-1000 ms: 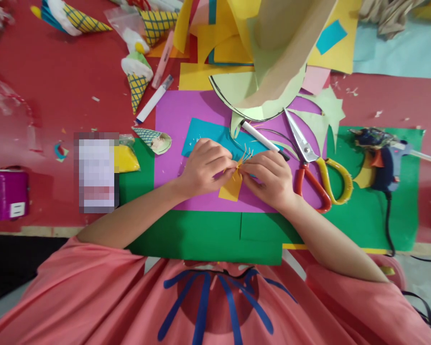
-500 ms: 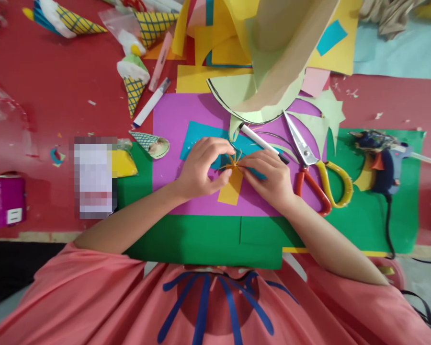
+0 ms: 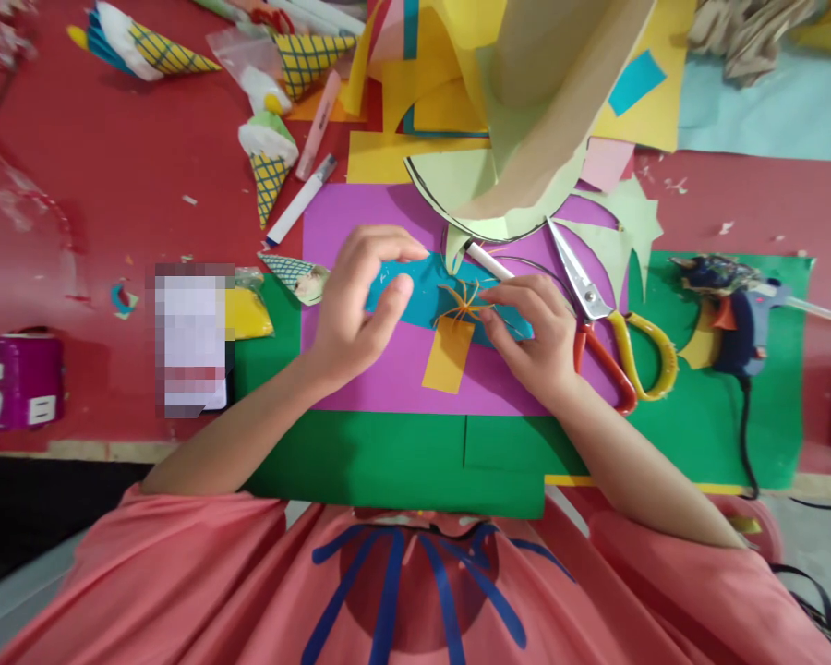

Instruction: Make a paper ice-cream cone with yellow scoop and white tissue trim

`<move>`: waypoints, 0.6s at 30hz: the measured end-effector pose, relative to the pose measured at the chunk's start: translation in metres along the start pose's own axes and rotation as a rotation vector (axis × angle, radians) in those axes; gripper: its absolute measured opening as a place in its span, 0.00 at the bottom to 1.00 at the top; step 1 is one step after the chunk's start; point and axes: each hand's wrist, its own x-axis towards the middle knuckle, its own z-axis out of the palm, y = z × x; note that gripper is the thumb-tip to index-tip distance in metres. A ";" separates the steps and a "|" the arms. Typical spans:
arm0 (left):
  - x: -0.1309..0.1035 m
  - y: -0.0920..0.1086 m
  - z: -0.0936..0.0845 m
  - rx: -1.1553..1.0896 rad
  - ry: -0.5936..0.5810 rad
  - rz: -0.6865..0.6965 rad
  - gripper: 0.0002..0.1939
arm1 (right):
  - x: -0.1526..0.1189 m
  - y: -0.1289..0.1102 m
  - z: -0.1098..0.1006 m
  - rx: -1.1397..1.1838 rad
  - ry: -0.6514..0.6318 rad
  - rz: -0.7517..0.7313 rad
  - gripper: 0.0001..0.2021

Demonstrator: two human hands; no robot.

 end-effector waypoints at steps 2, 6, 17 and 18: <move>0.004 0.007 -0.018 0.033 0.007 -0.074 0.08 | -0.001 0.001 0.003 -0.027 -0.022 -0.049 0.07; 0.001 0.016 -0.045 0.162 -0.121 -0.264 0.06 | -0.002 0.001 0.010 -0.095 -0.077 -0.102 0.07; -0.005 0.017 -0.093 0.841 -0.469 -0.327 0.33 | 0.001 0.000 0.008 -0.052 -0.047 -0.111 0.05; -0.003 0.018 -0.093 0.827 -0.429 -0.308 0.33 | 0.001 0.000 0.007 -0.041 -0.049 -0.107 0.05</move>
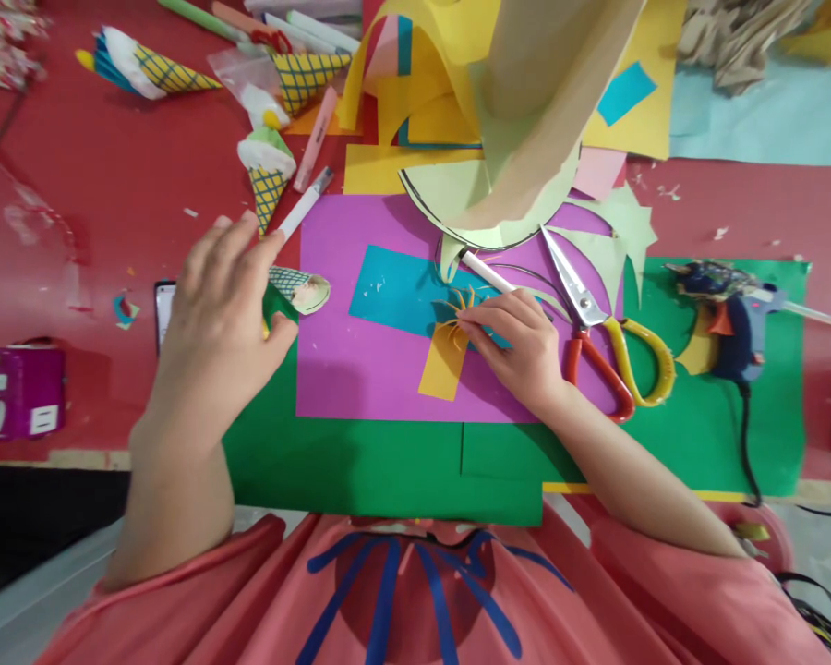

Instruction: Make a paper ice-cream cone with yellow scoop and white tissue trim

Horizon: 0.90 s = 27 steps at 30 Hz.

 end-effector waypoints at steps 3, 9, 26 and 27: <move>0.004 0.001 0.001 -0.004 0.012 0.027 0.34 | 0.001 -0.002 -0.004 0.046 -0.005 0.011 0.06; 0.013 -0.009 0.014 0.236 -0.210 0.066 0.24 | 0.001 -0.003 -0.013 0.127 -0.088 -0.024 0.06; 0.025 0.052 0.063 -1.291 -0.312 -0.137 0.17 | -0.042 0.013 -0.126 -0.493 0.108 0.568 0.12; 0.026 0.055 0.069 -1.387 -0.426 -0.147 0.14 | -0.054 0.024 -0.142 -0.608 0.105 0.652 0.17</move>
